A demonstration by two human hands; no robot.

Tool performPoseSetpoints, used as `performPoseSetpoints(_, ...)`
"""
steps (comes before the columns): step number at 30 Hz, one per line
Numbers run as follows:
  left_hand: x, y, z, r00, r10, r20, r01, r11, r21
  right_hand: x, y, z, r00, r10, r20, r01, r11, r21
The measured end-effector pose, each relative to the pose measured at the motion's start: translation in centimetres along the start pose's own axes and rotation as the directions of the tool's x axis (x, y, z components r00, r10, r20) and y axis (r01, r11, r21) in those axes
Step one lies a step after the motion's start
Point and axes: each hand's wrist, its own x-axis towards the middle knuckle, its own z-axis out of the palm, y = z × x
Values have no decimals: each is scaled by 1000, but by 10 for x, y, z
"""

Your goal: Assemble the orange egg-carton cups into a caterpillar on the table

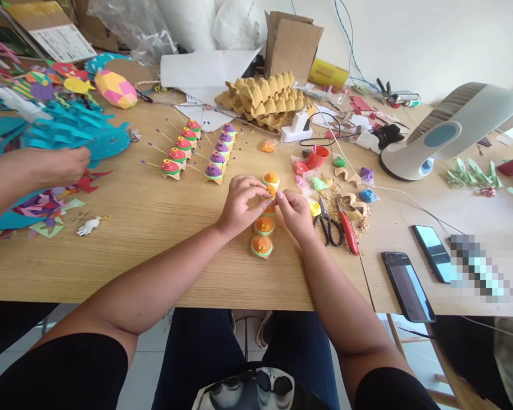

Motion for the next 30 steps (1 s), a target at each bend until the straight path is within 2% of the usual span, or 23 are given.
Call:
performPoseSetpoints(6, 0, -1, 0, 999, 17, -30, -17, 1000, -2, 0, 2, 2, 999, 33, -26, -32, 998, 56)
performPoseSetpoints(10, 1, -2, 1, 999, -15, -30, 16, 999, 29, 0, 4, 4, 996, 87, -11, -85, 988, 130)
performPoseSetpoints(16, 1, -3, 1, 999, -18, -44, 20, 999, 30, 0, 6, 5, 995, 95, 4, -94, 979, 183)
performPoseSetpoints(21, 0, -5, 2, 996, 33, -80, -33, 999, -6, 0, 9, 6, 996, 91, 6, -91, 980, 180)
performPoseSetpoints(30, 1, -3, 0, 999, -10, -32, 11, 1000, 29, 0, 4, 1, 999, 38, -7, -38, 998, 44)
